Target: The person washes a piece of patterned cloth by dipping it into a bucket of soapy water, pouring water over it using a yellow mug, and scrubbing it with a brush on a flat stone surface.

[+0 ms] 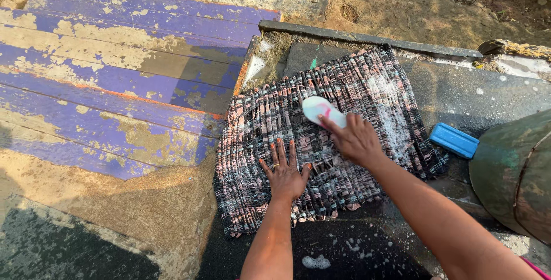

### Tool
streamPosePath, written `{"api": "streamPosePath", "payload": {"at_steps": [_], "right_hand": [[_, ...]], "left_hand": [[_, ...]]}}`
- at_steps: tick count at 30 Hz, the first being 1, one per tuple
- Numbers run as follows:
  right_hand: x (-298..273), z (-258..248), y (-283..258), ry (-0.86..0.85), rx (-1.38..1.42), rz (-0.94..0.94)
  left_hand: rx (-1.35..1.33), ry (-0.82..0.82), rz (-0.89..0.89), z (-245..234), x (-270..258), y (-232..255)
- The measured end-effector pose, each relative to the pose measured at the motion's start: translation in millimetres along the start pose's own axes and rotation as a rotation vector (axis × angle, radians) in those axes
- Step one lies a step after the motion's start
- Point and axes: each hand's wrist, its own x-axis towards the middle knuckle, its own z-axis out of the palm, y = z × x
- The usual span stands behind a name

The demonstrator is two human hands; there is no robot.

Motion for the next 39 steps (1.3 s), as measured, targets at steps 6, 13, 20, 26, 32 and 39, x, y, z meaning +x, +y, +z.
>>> {"api": "streamPosePath", "payload": {"at_steps": [6, 13, 20, 26, 32, 39], "right_hand": [[3, -1, 124, 0.035, 0.673, 0.478], [0, 29, 108, 0.162, 0.573, 0.596], [-13, 31, 86, 0.064, 0.345, 0.502], [-35, 31, 77, 0.076, 0.3, 0.473], [-69, 19, 60, 0.109, 0.333, 0.496], [-81, 23, 56, 0.021, 0.302, 0.536]], "left_hand": [[0.01, 0.023, -0.004, 10, 6, -4], [-0.059, 0.1, -0.024, -4, 15, -8], [-0.127, 0.123, -0.021, -18, 9, -5], [-0.079, 0.232, 0.085, 10, -3, -16], [-0.059, 0.166, 0.084, 23, -29, -20], [-0.007, 0.118, 0.052, 19, -42, -6]]}}
